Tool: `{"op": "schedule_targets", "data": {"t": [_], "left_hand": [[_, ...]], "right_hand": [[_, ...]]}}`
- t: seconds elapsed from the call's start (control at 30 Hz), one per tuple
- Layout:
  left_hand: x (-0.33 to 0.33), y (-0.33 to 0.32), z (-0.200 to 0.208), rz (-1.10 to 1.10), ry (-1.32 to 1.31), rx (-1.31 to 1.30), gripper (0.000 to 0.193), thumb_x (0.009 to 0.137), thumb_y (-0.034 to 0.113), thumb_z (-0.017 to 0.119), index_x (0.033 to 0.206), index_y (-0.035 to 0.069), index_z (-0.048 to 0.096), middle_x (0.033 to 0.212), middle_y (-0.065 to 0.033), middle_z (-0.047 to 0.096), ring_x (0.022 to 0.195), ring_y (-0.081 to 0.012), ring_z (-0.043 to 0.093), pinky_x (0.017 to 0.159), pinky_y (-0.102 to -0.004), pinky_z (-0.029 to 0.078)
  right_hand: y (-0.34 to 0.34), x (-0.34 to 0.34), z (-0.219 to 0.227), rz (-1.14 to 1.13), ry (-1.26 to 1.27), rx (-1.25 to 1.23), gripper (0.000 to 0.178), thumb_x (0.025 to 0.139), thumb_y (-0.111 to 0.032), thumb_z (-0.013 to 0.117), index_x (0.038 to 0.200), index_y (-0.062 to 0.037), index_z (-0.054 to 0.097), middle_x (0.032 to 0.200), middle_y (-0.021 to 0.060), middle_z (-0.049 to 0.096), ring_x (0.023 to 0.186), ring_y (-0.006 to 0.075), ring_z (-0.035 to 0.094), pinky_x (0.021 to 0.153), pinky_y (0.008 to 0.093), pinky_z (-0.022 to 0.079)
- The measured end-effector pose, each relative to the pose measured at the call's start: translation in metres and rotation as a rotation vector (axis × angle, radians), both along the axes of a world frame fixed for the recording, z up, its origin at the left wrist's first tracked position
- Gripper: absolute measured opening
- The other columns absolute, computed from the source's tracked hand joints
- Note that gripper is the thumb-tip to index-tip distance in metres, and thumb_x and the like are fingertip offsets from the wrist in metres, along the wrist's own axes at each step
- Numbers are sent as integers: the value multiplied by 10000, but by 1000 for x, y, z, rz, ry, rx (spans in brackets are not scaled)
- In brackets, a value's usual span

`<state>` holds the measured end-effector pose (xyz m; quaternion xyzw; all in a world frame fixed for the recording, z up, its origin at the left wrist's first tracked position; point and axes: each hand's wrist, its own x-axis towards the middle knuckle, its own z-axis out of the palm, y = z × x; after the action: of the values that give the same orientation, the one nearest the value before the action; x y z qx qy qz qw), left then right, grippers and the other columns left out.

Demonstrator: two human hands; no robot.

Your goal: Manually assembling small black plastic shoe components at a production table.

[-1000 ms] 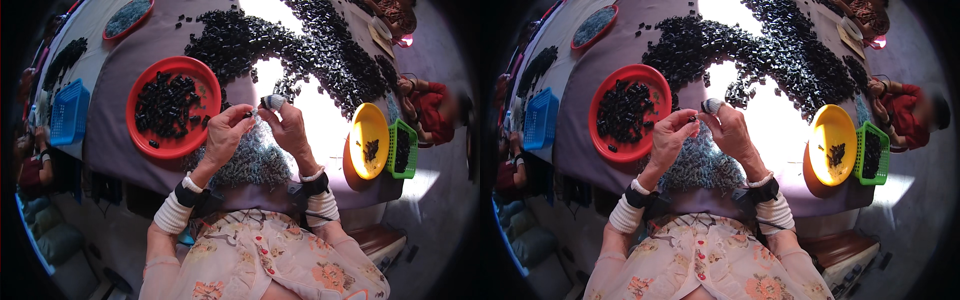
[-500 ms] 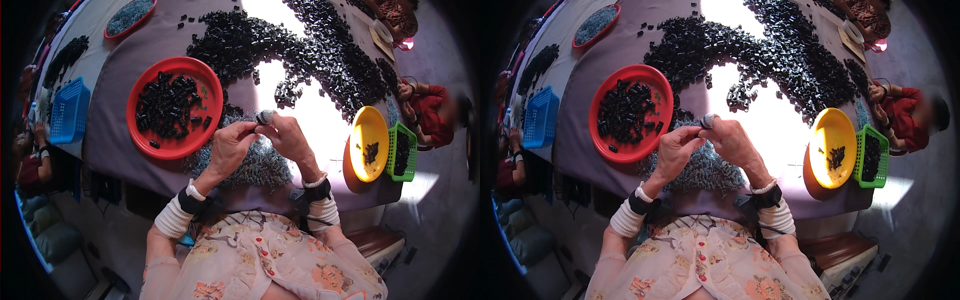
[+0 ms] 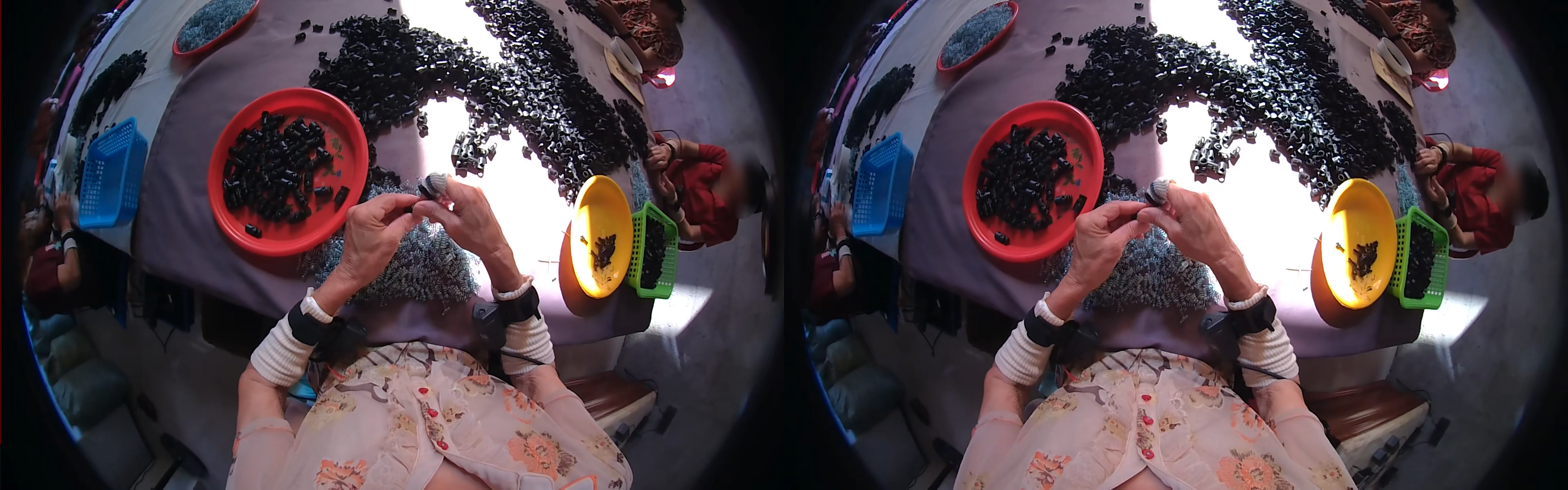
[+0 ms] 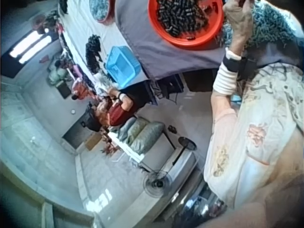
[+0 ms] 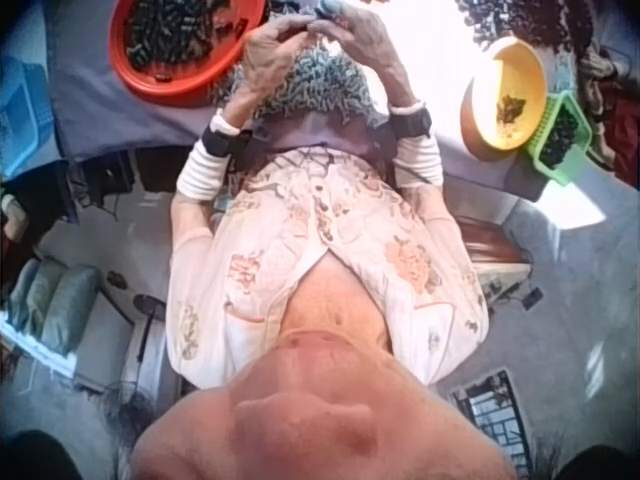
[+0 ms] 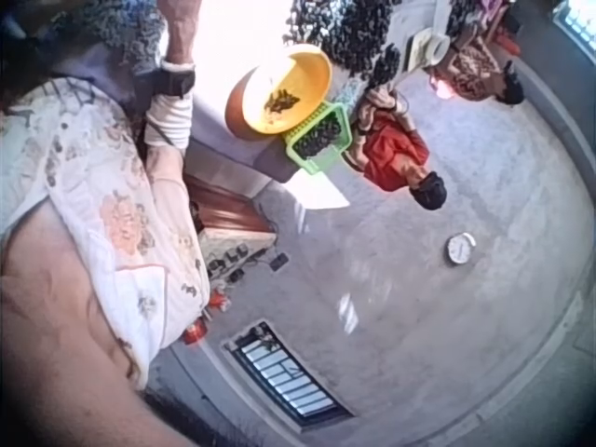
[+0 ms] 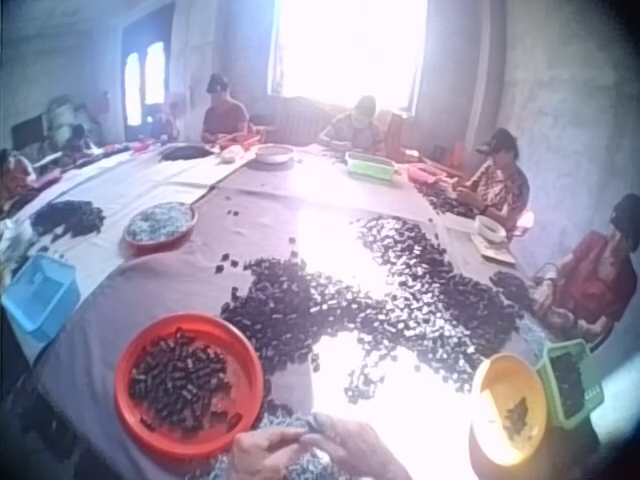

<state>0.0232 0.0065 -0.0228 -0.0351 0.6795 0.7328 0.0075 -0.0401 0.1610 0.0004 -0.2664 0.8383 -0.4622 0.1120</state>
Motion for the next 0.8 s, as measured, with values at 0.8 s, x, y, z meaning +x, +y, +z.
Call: {"op": "schedule_targets", "data": {"t": [0.8], "left_hand": [[-7, -44, 3, 158, -24, 186, 206, 816, 65, 635, 1009, -6, 625, 728, -4, 621, 657, -44, 566, 603, -176, 462]], "right_hand": [[-41, -39, -64, 84, 588, 274, 153, 662, -27, 636, 769, -31, 528, 766, 125, 519, 763, 294, 513, 629, 389, 452]]}}
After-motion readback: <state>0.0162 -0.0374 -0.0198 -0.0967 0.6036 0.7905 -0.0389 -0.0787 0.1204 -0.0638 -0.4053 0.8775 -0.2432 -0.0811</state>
